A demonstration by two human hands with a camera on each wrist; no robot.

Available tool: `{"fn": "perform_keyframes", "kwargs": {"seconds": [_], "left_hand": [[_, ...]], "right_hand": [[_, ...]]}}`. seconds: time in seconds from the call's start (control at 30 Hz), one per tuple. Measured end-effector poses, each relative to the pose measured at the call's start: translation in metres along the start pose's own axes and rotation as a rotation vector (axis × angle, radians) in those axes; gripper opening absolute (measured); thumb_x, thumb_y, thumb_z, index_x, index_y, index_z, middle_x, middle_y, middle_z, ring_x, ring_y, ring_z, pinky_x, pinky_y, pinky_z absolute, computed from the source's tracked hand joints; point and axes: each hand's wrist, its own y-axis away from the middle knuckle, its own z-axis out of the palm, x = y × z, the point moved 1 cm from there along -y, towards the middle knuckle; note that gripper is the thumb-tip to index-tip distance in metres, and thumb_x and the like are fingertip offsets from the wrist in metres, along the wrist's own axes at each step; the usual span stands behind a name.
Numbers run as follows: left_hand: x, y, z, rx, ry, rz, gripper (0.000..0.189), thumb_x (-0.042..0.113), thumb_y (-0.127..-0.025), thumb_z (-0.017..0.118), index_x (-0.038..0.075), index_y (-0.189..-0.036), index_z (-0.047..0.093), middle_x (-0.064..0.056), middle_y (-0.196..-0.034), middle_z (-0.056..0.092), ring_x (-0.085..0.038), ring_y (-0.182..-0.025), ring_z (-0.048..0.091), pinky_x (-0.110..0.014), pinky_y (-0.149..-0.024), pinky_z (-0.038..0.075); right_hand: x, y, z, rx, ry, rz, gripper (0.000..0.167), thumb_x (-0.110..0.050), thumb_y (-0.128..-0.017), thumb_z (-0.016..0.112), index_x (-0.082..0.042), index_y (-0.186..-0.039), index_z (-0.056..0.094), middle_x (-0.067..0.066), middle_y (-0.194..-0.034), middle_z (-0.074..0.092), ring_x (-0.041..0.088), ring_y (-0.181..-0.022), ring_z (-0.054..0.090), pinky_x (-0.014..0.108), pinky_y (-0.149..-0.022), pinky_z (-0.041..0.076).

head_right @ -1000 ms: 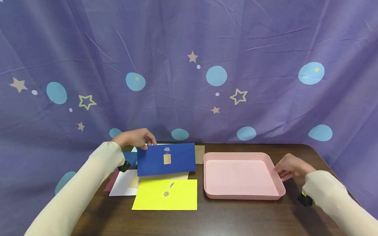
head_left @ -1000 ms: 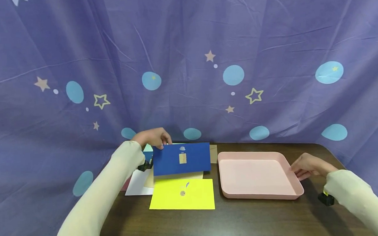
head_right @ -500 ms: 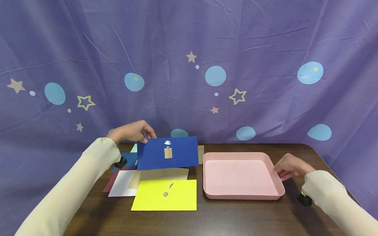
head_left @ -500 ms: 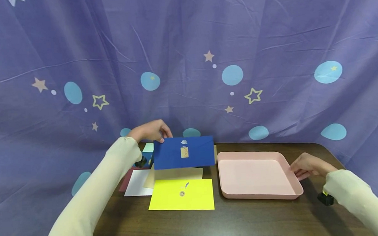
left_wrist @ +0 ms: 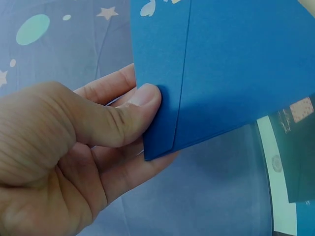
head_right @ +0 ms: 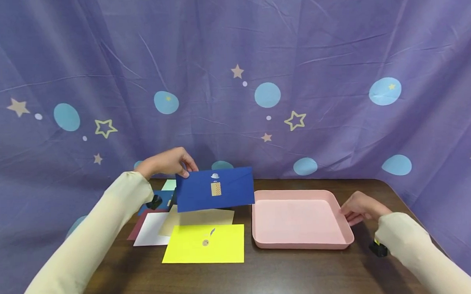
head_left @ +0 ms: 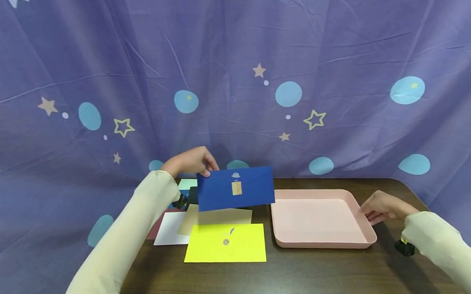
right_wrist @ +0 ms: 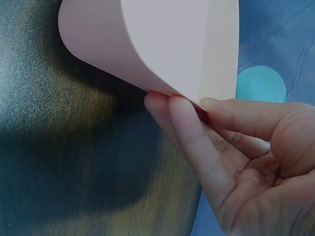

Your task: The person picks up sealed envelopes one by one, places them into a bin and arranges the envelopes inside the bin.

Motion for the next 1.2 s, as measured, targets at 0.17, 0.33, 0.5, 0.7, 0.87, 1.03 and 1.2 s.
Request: {"fn": "perform_keyframes", "kwargs": {"seconds": [0.17,0.33,0.5,0.7,0.87,1.03,1.2], "left_hand": [[0.006,-0.002,0.000,0.019,0.003,0.021,0.025,-0.007,-0.089,0.072,0.002,-0.111,0.078,-0.013,-0.111,0.076,-0.019,-0.094,0.069,-0.033,-0.082,0.060],[0.010,-0.004,0.000,0.033,0.008,0.026,0.026,-0.005,-0.088,0.073,0.004,-0.112,0.078,-0.012,-0.112,0.076,-0.019,-0.095,0.069,-0.032,-0.082,0.060],[0.015,-0.007,0.001,0.044,0.011,0.037,0.027,-0.005,-0.089,0.073,0.005,-0.113,0.078,-0.012,-0.114,0.076,-0.020,-0.098,0.069,-0.033,-0.084,0.060],[0.020,-0.013,0.005,0.068,0.006,0.078,0.026,-0.005,-0.088,0.074,0.004,-0.111,0.079,-0.012,-0.112,0.077,-0.021,-0.097,0.071,-0.033,-0.083,0.060],[0.027,-0.022,0.013,0.068,0.027,0.123,0.026,-0.006,-0.088,0.073,0.003,-0.111,0.078,-0.013,-0.112,0.077,-0.021,-0.096,0.071,-0.033,-0.083,0.060],[0.035,-0.034,0.020,0.068,0.049,0.132,0.026,-0.007,-0.088,0.073,0.003,-0.111,0.078,-0.012,-0.111,0.077,-0.019,-0.094,0.070,-0.031,-0.082,0.059],[0.045,-0.044,0.026,0.068,0.049,0.152,0.026,-0.006,-0.087,0.073,0.004,-0.111,0.079,-0.011,-0.110,0.077,-0.019,-0.094,0.070,-0.030,-0.080,0.059]], "right_hand": [[0.000,0.000,0.001,0.005,-0.006,-0.001,0.028,0.001,-0.093,0.060,0.025,-0.108,0.061,0.007,-0.076,0.070,0.016,-0.069,0.069,0.034,-0.068,0.062],[0.000,0.000,0.002,0.006,-0.003,-0.006,0.028,0.002,-0.093,0.059,0.025,-0.109,0.060,0.007,-0.077,0.070,0.017,-0.070,0.069,0.035,-0.069,0.063],[0.000,0.000,0.002,0.015,0.000,0.001,0.029,0.001,-0.093,0.060,0.025,-0.109,0.060,0.008,-0.078,0.071,0.018,-0.072,0.070,0.035,-0.069,0.063],[0.000,0.001,0.001,0.011,0.000,-0.006,0.030,0.001,-0.093,0.060,0.026,-0.110,0.060,0.008,-0.078,0.071,0.018,-0.072,0.070,0.035,-0.069,0.063],[0.000,0.001,0.001,0.011,-0.001,-0.006,0.029,0.001,-0.093,0.060,0.025,-0.110,0.060,0.008,-0.078,0.070,0.017,-0.071,0.070,0.034,-0.069,0.063],[0.001,0.001,0.001,0.009,-0.003,-0.010,0.029,0.001,-0.093,0.060,0.025,-0.109,0.061,0.007,-0.077,0.071,0.017,-0.070,0.070,0.034,-0.069,0.063],[0.000,0.002,0.001,0.008,-0.002,-0.012,0.029,0.001,-0.093,0.060,0.025,-0.110,0.061,0.008,-0.077,0.071,0.017,-0.070,0.070,0.034,-0.069,0.062]]}}
